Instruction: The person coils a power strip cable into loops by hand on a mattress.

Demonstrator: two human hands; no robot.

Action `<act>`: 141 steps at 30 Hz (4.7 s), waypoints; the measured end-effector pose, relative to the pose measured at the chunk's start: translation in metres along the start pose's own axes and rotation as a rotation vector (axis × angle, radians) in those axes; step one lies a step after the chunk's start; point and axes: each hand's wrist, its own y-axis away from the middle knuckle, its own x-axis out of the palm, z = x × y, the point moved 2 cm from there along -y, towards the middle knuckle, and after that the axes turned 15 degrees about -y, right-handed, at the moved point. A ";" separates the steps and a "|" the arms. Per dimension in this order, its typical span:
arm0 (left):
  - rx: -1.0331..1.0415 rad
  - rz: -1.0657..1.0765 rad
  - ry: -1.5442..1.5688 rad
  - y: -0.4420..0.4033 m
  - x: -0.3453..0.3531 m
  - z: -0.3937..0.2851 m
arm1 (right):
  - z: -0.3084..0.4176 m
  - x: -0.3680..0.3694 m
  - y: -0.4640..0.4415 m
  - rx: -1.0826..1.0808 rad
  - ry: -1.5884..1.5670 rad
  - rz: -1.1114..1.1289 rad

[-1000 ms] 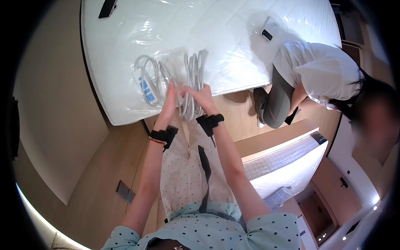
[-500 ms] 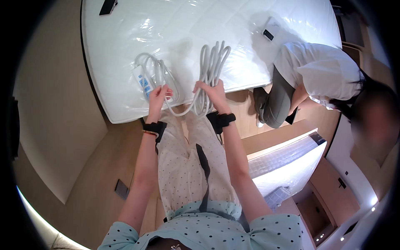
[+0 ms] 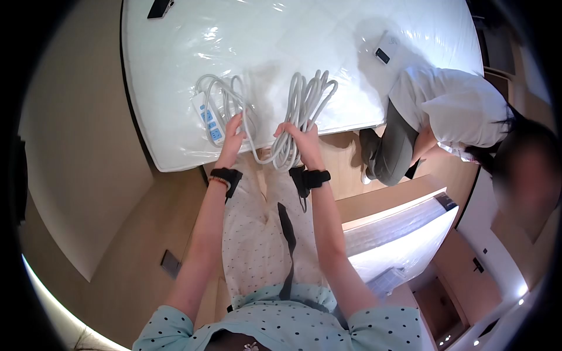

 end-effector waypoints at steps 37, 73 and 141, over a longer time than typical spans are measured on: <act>-0.041 -0.221 -1.501 -0.065 0.009 0.002 | 0.023 -0.025 0.000 -0.031 0.130 -0.152; -0.201 0.447 0.104 0.008 0.036 -0.072 | -0.010 0.003 -0.030 -0.099 0.312 0.119; -0.163 0.329 0.347 -0.004 0.033 -0.122 | -0.004 0.038 -0.039 -0.037 0.289 0.247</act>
